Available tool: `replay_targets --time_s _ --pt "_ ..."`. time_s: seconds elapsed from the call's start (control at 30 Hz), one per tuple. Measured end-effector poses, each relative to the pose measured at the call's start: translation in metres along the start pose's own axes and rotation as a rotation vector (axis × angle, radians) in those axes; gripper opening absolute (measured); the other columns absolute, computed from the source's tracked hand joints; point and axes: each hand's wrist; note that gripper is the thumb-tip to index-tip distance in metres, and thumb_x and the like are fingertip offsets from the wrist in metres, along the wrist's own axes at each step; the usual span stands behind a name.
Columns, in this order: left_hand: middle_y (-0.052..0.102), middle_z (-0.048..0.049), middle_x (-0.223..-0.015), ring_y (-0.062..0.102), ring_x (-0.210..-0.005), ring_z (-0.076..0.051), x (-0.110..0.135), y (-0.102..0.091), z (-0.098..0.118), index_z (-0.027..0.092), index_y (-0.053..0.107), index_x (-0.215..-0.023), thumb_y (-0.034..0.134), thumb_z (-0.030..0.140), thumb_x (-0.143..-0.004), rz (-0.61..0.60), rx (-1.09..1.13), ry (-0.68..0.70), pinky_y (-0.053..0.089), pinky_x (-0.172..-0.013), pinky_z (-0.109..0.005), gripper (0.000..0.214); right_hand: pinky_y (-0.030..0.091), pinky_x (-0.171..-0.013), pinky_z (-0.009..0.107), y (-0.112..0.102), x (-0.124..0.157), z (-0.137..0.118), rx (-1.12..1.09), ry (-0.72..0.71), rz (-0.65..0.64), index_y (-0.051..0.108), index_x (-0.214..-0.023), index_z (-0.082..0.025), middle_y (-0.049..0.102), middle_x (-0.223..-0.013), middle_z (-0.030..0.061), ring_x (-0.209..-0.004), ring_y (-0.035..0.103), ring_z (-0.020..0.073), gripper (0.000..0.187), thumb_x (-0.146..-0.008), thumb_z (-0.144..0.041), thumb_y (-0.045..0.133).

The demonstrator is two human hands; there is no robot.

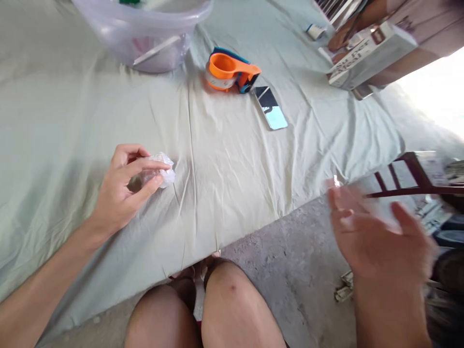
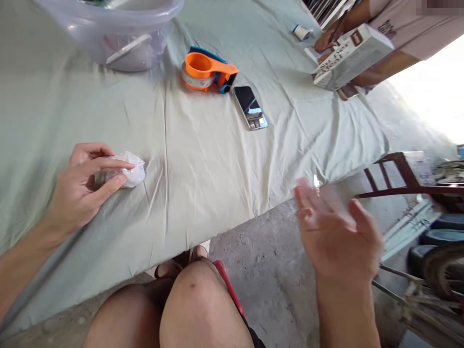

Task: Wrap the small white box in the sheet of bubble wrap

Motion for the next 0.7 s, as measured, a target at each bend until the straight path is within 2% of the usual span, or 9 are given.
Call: replay_targets --time_s 0.07,0.17,0.2,0.3,0.37,0.43,0.53,0.7 --pt "0.063 -0.0054 -0.120 0.066 -0.103 -0.029 0.000 -0.001 0.001 0.055 0.086 -0.112 0.080 0.039 -0.094 -0.003 0.003 -0.033 0.060 -0.083 -0.058 0.024 0.067 -0.064 0.031 -0.024 0.008 0.023 -0.069 0.122 0.171 0.082 -0.100 -0.032 0.082 -0.130 0.0145 -0.125 0.079 0.0311 0.015 -0.089 -0.042 0.082" --pt "0.064 -0.0046 -0.121 0.066 -0.102 -0.027 0.001 -0.001 -0.002 0.053 0.087 -0.114 0.080 0.043 -0.095 0.008 -0.008 -0.033 0.058 -0.080 -0.056 0.022 0.067 -0.072 0.020 -0.039 0.016 0.067 -0.175 0.104 0.487 0.079 -0.099 -0.026 0.085 -0.117 0.0069 -0.103 0.082 0.0180 0.027 -0.073 -0.021 0.084" --pt "0.064 -0.0042 -0.120 0.066 -0.102 -0.026 0.001 0.000 -0.003 0.051 0.087 -0.113 0.080 0.043 -0.095 0.025 -0.017 -0.022 0.058 -0.079 -0.054 0.021 0.066 -0.073 0.017 -0.041 0.017 0.079 -0.152 0.093 0.525 0.079 -0.099 -0.025 0.085 -0.113 0.0050 -0.098 0.083 0.0154 0.029 -0.072 -0.018 0.086" --pt "0.065 -0.0041 -0.118 0.068 -0.102 -0.027 0.002 0.001 -0.007 0.048 0.088 -0.111 0.083 0.042 -0.094 0.047 -0.043 0.006 0.060 -0.080 -0.053 0.019 0.070 -0.081 0.020 -0.038 0.016 0.099 -0.094 0.252 0.419 0.081 -0.105 -0.022 0.088 -0.115 0.0069 -0.100 0.087 0.0173 0.027 -0.080 -0.020 0.090" --pt "0.066 -0.0039 -0.118 0.069 -0.102 -0.028 0.002 0.001 -0.008 0.049 0.087 -0.110 0.083 0.043 -0.095 0.050 -0.050 0.019 0.062 -0.084 -0.054 0.017 0.073 -0.087 0.025 -0.031 0.013 0.096 -0.131 0.356 0.320 0.082 -0.111 -0.021 0.088 -0.123 0.0108 -0.107 0.088 0.0209 0.021 -0.090 -0.024 0.085" --pt "0.067 -0.0027 -0.118 0.069 -0.100 -0.027 0.001 0.002 -0.008 0.048 0.087 -0.110 0.083 0.042 -0.096 0.069 -0.054 0.036 0.062 -0.085 -0.052 0.015 0.075 -0.092 0.027 -0.024 0.010 0.087 -0.200 0.393 0.282 0.082 -0.114 -0.020 0.088 -0.127 0.0136 -0.112 0.089 0.0220 0.016 -0.099 -0.025 0.076" --pt "0.067 -0.0016 -0.116 0.069 -0.098 -0.024 0.001 0.003 -0.008 0.045 0.087 -0.108 0.086 0.041 -0.094 0.097 -0.068 0.054 0.060 -0.083 -0.049 0.014 0.076 -0.091 0.027 -0.016 0.007 0.075 -0.298 0.436 0.303 0.081 -0.112 -0.018 0.087 -0.127 0.0162 -0.113 0.089 0.0222 0.018 -0.105 -0.021 0.066" --pt "0.067 -0.0028 -0.118 0.070 -0.101 -0.026 0.000 0.001 -0.003 0.046 0.087 -0.106 0.083 0.041 -0.093 0.075 -0.067 0.006 0.059 -0.086 -0.054 0.015 0.078 -0.079 0.025 -0.012 0.007 0.071 -0.358 0.531 0.368 0.079 -0.117 -0.019 0.085 -0.127 0.0151 -0.105 0.089 0.0206 0.023 -0.103 -0.009 0.062"
Point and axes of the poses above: each hand's wrist, its own x-axis away from the middle knuckle, its own y-axis out of the palm, z = x × y
